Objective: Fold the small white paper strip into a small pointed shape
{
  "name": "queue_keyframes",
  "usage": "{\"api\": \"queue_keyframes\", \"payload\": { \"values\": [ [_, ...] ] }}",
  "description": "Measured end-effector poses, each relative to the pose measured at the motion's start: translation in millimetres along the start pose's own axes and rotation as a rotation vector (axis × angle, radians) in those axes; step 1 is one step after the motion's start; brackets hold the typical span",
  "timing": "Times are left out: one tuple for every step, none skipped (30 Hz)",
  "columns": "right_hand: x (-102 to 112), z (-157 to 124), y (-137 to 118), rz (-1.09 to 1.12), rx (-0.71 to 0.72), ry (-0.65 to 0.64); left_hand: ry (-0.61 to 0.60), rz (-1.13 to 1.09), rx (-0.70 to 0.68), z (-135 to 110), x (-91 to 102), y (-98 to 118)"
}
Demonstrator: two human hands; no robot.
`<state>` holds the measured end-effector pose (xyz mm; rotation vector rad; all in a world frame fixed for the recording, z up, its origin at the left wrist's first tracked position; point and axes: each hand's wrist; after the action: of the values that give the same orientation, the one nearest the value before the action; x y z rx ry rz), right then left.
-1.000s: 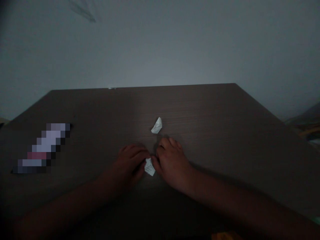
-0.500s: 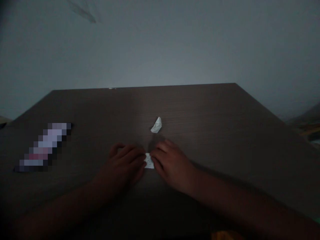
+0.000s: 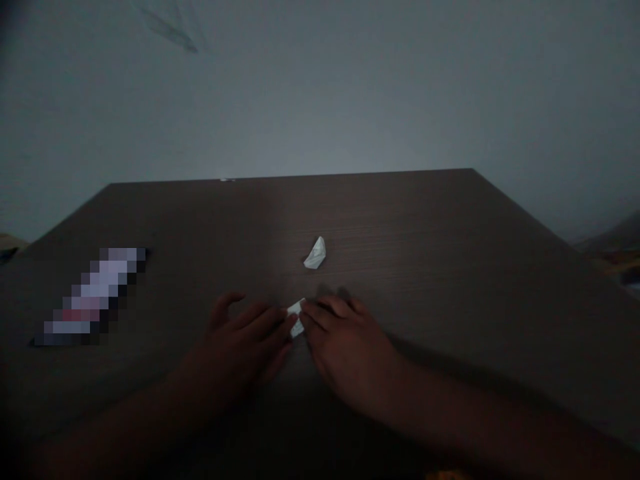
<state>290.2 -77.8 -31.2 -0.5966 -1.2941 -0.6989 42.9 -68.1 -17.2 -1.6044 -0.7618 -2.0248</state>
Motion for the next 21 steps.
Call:
{"api": "queue_keyframes", "payload": {
  "values": [
    [0.4,-0.5,0.1,-0.01,0.003,-0.004,0.0,0.003,-0.002,-1.2,0.0,0.8],
    [0.7,-0.9,0.1,-0.02,0.006,-0.006,0.0,0.006,-0.002,-2.2,0.1,1.5],
    [1.0,-1.2,0.1,-0.026,0.007,-0.012,-0.002,0.007,0.002,-3.1,0.3,2.2],
    [1.2,-1.4,-0.1,-0.029,0.003,-0.014,0.004,0.006,0.003,-3.7,0.5,2.9],
    [1.2,-1.5,-0.2,-0.028,-0.004,-0.018,0.01,0.004,0.004,-4.3,0.7,3.7],
    [1.1,-1.7,-0.3,-0.026,-0.014,-0.016,0.016,0.004,0.004,-4.7,0.9,4.4],
    [0.9,-1.8,-0.3,-0.021,-0.021,-0.017,0.02,0.006,0.005,-5.1,1.0,5.2],
    [0.7,-2.0,-0.4,-0.015,-0.025,-0.018,0.021,0.009,0.007,-5.5,1.2,6.0],
    [0.6,-2.2,-0.3,-0.007,-0.027,-0.021,0.024,0.01,0.007,-6.0,1.3,6.8],
    [0.5,-2.4,-0.2,0.003,-0.026,-0.024,0.025,0.01,0.009,-6.4,1.3,7.5],
    [0.6,-2.5,0.0,0.013,-0.022,-0.029,0.027,0.009,0.012,-6.9,1.2,8.0],
    [0.8,-2.5,0.2,0.022,-0.02,-0.03,0.03,0.006,0.016,-7.4,0.9,8.3],
    [1.0,-2.2,0.4,0.029,-0.021,-0.028,0.029,0.0,0.019,-7.9,0.5,8.4],
    [1.3,-1.6,0.8,0.036,-0.019,-0.022,0.022,-0.007,0.021,-8.2,0.0,8.3],
    [1.5,-0.7,1.2,0.044,-0.015,-0.013,0.018,-0.013,0.017,-8.4,-0.6,8.0],
    [1.5,0.3,1.7,0.052,-0.008,0.0,0.009,-0.015,0.014,-8.4,-1.2,7.7],
    [1.4,1.4,2.3,0.059,-0.001,0.014,0.007,-0.013,0.006,-8.1,-1.5,7.2],
    [1.0,2.4,3.0,0.064,0.008,0.027,0.002,-0.007,0.0,-7.4,-1.5,6.7],
    [0.6,3.2,3.7,0.066,0.019,0.04,0.003,-0.001,-0.007,-6.4,-1.2,6.2],
    [0.0,3.9,4.4,0.065,0.027,0.053,0.0,0.001,-0.006,-4.9,-0.4,5.5],
    [-0.5,4.3,5.1,0.064,0.029,0.062,-0.006,-0.005,0.0,-3.1,0.7,4.7]
  ]
}}
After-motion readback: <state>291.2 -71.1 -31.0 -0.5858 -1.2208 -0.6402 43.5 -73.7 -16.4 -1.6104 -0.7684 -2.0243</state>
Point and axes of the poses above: each hand's wrist, its own z-axis towards the middle knuckle, its own x-axis out of the back of the hand, y = z × x, and after that the axes turned 9 degrees about -z, right-handed
